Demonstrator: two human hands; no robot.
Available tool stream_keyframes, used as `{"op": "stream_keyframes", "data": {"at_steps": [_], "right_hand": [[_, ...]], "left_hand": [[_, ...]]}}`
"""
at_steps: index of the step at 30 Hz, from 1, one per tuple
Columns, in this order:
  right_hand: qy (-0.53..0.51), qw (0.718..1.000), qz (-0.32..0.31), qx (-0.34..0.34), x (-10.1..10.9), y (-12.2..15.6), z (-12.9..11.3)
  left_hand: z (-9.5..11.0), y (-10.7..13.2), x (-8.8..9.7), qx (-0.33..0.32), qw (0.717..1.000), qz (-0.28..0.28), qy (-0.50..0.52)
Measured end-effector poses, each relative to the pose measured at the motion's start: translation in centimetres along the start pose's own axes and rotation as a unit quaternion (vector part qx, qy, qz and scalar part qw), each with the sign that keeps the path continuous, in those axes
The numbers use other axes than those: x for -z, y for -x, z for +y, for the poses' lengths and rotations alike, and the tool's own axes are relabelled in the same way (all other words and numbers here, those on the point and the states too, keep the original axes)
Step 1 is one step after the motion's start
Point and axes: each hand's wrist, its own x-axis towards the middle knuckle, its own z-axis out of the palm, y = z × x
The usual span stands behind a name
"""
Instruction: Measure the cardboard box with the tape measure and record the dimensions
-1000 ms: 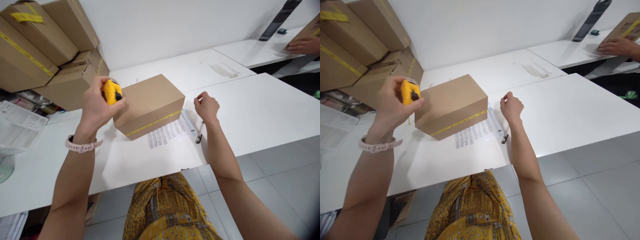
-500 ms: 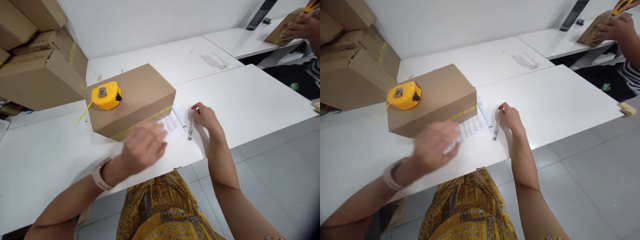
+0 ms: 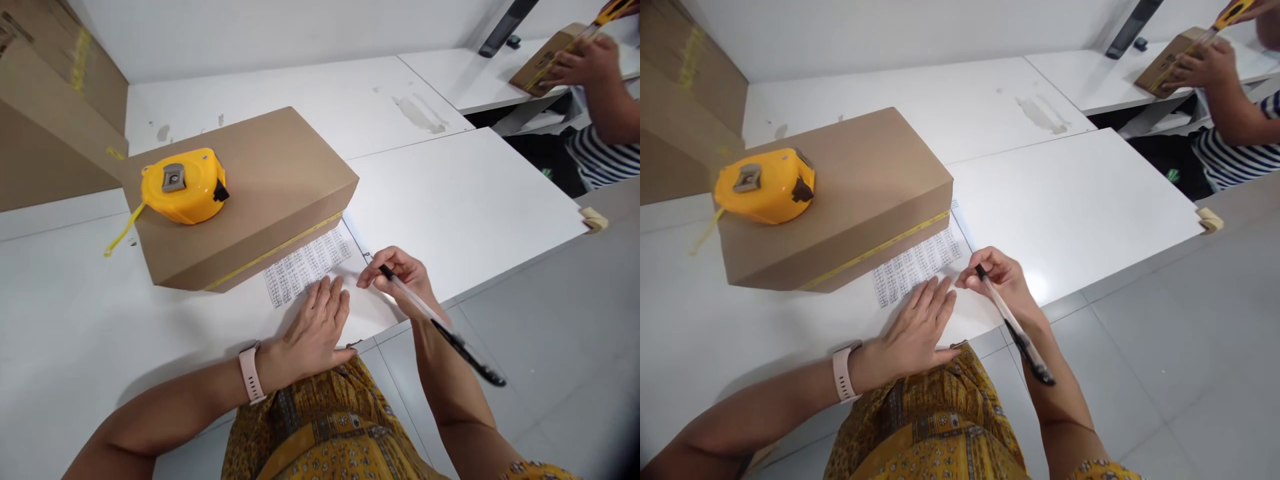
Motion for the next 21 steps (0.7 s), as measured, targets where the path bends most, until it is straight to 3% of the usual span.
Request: {"op": "stream_keyframes", "data": {"at_steps": [7, 16, 21], "right_hand": [[0.095, 0.989, 0.115, -0.006, -2.4, -1.2, 2.5], [0.095, 0.993, 0.058, -0.031, -2.4, -1.8, 2.5], [0.189, 0.978, 0.089, 0.004, -2.7, -2.0, 2.6]], "left_hand": [[0.3, -0.4, 0.1, 0.01, 1.0, -0.002, -0.017], [0.5, -0.6, 0.3, 0.008, 1.0, -0.004, -0.024], [0.5, -0.6, 0.2, 0.014, 1.0, -0.017, 0.007]]}}
